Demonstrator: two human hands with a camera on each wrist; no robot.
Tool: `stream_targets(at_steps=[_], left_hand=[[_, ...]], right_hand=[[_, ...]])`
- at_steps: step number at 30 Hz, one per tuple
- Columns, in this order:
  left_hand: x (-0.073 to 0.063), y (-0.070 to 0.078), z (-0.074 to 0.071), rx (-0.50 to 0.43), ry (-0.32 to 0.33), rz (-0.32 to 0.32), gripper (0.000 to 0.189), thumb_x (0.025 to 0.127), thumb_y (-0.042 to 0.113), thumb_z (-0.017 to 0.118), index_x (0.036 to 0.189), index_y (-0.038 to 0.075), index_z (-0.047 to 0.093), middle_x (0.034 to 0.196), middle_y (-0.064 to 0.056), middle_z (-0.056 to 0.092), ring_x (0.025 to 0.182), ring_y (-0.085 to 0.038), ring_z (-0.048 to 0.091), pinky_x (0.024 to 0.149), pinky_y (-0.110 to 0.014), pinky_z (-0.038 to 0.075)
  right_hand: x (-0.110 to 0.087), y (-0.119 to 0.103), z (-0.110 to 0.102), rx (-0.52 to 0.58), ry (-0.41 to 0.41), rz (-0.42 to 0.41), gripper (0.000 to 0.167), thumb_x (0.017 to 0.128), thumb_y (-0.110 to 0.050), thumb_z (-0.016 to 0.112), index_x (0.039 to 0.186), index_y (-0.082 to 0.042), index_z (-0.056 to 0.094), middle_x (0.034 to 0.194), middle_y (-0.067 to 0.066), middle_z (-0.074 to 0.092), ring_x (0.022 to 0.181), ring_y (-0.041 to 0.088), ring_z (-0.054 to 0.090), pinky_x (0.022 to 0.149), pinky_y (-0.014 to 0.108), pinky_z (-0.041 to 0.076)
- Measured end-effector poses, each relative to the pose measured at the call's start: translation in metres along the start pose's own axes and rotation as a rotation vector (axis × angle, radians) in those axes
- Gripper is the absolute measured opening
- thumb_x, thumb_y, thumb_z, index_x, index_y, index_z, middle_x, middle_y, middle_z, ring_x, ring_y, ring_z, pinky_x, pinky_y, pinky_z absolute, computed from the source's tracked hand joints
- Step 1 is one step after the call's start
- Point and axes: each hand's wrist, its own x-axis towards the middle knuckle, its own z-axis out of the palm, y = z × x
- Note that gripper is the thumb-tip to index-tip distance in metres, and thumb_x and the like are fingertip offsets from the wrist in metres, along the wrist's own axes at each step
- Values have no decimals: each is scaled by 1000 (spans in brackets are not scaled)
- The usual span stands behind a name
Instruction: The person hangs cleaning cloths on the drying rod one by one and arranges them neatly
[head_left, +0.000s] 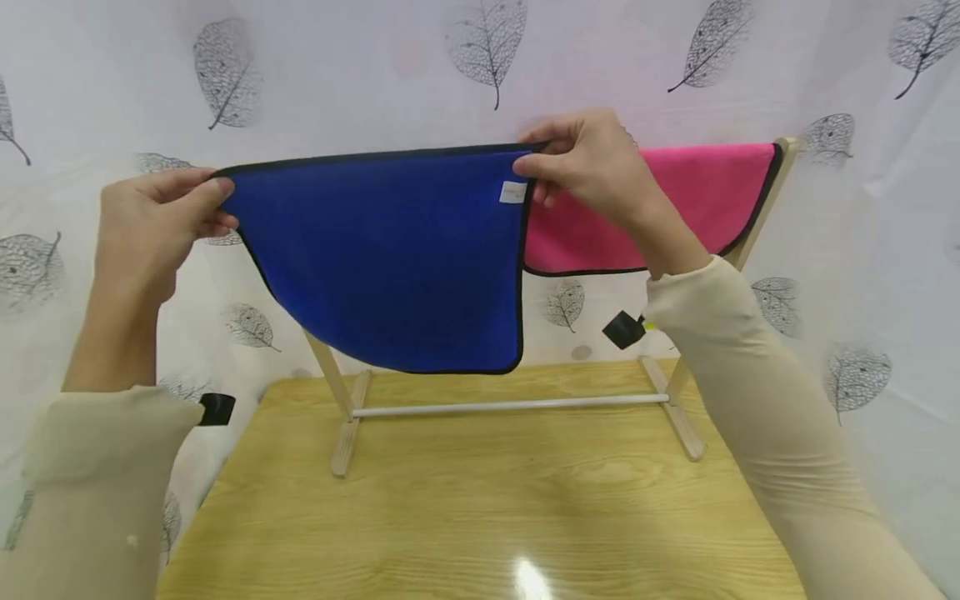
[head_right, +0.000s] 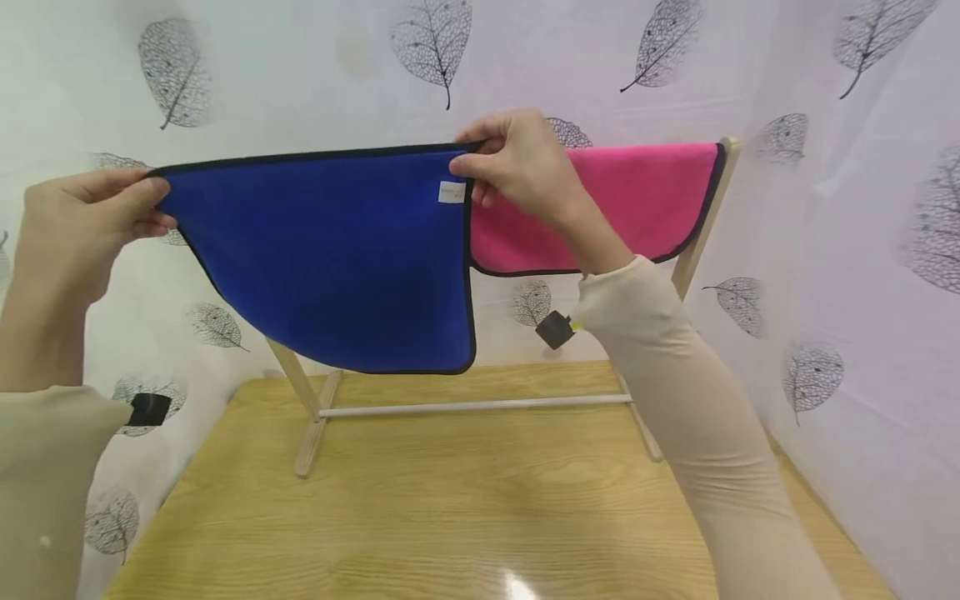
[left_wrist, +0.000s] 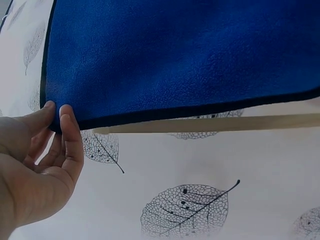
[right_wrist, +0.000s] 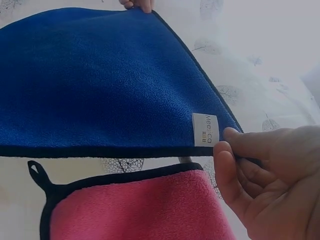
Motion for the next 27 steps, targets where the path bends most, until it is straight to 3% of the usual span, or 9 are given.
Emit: stream_targets(at_steps=[9, 21, 27], left_hand=[[15, 10, 0, -82, 33, 4, 20, 89, 7, 80, 110, 7, 79, 88, 0, 75, 56, -13, 69, 60, -18, 58], [30, 15, 8, -42, 54, 42, 39, 93, 8, 77, 130, 0, 70, 89, 1, 74, 54, -11, 68, 59, -16, 57], [39, 16, 13, -131, 54, 68, 18, 91, 3, 77, 110, 3, 79, 85, -4, 75, 53, -13, 69, 58, -18, 58]], right_hand=[[26, -9, 0, -7, 5, 11, 32, 91, -4, 79, 121, 3, 73, 79, 11, 72, 54, 18, 66, 57, 25, 58], [45, -8, -4, -3, -9, 34, 36, 95, -6, 75, 130, 2, 68, 88, 13, 71, 61, 19, 68, 66, 24, 60], [53, -11, -2, 7, -5, 41, 36, 96, -6, 73, 131, 1, 67, 92, 13, 71, 65, 21, 69, 72, 25, 60]])
